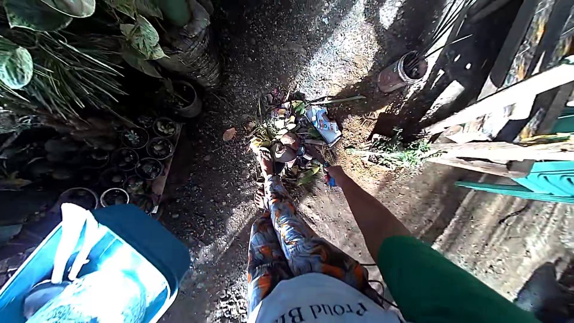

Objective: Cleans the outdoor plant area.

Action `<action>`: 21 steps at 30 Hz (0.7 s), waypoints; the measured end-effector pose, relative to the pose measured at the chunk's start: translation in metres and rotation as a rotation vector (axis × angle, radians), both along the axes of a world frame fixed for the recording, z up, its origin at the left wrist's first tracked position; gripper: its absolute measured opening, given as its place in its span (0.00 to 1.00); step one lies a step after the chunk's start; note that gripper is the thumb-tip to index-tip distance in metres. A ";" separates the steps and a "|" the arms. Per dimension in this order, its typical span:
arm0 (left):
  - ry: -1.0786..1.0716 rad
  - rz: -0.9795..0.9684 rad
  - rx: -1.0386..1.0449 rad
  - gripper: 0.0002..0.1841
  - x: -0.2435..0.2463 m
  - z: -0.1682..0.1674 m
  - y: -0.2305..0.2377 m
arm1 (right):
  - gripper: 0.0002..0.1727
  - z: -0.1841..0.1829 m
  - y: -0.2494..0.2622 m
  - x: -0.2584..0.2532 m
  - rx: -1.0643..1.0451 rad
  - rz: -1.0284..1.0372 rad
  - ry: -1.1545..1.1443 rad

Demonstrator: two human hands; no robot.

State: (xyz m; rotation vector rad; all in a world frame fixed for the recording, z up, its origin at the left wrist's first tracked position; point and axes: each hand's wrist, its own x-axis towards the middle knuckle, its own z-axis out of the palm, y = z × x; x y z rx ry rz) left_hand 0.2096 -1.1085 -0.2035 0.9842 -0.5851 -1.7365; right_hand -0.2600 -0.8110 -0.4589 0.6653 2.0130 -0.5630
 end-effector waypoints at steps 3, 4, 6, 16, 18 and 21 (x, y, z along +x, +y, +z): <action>0.012 0.026 -0.007 0.31 -0.007 0.000 -0.002 | 0.22 0.004 0.001 0.005 -0.026 -0.053 -0.005; -0.005 0.051 0.000 0.30 -0.010 0.000 -0.002 | 0.21 0.005 0.001 0.007 -0.040 -0.087 -0.003; -0.014 0.054 0.015 0.31 -0.009 -0.003 -0.001 | 0.19 0.002 0.002 0.014 -0.065 -0.160 0.014; 0.099 0.026 0.137 0.30 -0.029 -0.005 0.021 | 0.12 0.008 0.010 0.011 -0.245 -0.475 -0.010; 0.119 0.029 0.153 0.31 -0.032 -0.008 0.024 | 0.12 0.005 0.016 0.011 -0.258 -0.505 -0.011; 0.183 -0.054 0.170 0.34 -0.023 -0.016 0.024 | 0.13 0.011 0.019 0.013 -0.239 -0.491 -0.002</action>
